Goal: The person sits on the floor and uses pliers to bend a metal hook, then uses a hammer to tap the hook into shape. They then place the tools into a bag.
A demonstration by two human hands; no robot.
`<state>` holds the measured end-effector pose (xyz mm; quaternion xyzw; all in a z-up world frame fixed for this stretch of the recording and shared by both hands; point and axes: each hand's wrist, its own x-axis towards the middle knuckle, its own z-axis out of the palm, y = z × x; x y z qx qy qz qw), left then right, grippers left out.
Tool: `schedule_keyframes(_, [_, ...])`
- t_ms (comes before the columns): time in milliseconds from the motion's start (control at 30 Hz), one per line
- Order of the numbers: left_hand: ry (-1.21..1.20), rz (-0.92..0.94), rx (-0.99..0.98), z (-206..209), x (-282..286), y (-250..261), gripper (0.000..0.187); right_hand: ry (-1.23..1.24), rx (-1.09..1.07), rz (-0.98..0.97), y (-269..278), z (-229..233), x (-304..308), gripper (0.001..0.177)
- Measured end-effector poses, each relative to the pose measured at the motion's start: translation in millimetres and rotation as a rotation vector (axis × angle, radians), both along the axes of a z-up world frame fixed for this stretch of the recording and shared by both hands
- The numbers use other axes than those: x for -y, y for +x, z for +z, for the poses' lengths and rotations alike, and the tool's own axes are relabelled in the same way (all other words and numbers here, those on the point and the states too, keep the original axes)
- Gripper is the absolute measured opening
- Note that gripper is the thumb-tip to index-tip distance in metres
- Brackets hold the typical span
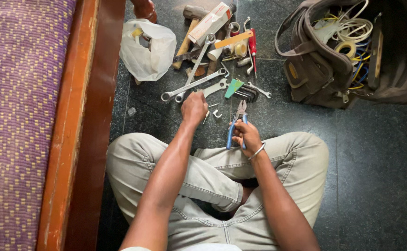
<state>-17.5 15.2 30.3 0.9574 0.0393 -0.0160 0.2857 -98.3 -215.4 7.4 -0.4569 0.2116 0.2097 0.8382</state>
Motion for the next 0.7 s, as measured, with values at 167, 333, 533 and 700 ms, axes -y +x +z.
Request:
schedule_keyframes(167, [0.201, -0.173, -0.051, -13.9, -1.7, -10.6, 0.019, -0.025, -0.003, -0.009, 1.0, -6.3, 0.3, 0.008])
schedule_keyframes(333, [0.215, -0.187, -0.036, -21.2, -3.4, -7.5, 0.017, -0.018, 0.02, 0.007, 2.2, -5.9, -0.5, 0.008])
schedule_keyframes(533, [-0.072, -0.02, 0.039, -18.6, -2.5, -0.8, 0.022, -0.03, -0.072, -0.048, 1.9, 26.2, -10.1, 0.024])
schedule_keyframes(700, [-0.404, 0.054, 0.044, -8.6, -6.2, 7.5, 0.025, -0.263, 0.036, 0.038, 4.6, 32.0, -11.6, 0.032])
